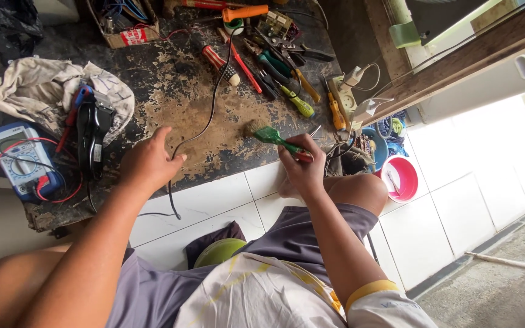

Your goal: Disassembling and cleaning a hair clipper on a workbench using a screwdriver and a brush

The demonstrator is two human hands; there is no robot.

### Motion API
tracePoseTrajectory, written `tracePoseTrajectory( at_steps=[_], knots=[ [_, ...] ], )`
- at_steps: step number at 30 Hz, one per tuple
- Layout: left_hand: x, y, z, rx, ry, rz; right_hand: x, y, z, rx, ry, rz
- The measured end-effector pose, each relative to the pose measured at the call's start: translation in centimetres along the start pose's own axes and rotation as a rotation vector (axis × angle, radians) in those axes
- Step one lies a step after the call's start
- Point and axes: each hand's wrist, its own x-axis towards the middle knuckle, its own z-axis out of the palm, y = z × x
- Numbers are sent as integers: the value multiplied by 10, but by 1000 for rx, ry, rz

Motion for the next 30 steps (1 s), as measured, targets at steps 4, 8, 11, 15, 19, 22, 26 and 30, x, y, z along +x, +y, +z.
tracePoseTrajectory(
  at_steps=[4,8,11,15,19,22,26,30],
  knots=[
    [-2,7,4,-6,-3,9,-3,1,-10,-1,16,6],
    [-9,8,10,35,-8,39,-1,4,-10,32,18,-4],
    [-9,4,18,89,-25,24,3,-1,-5,36,11,-19],
    [-15,9,25,123,-44,10,6,-6,-2,24,-4,-42],
    [-22,9,33,59,-37,1,6,-1,-2,41,-25,-39],
    [-17,-2,48,134,-1,-3,7,1,-2,39,-35,-33],
    [-20,-3,55,101,61,-7,7,-6,-9,41,-44,-5],
    [-11,-22,80,137,65,19,6,-2,-21,-21,-53,-17]
  ],
)
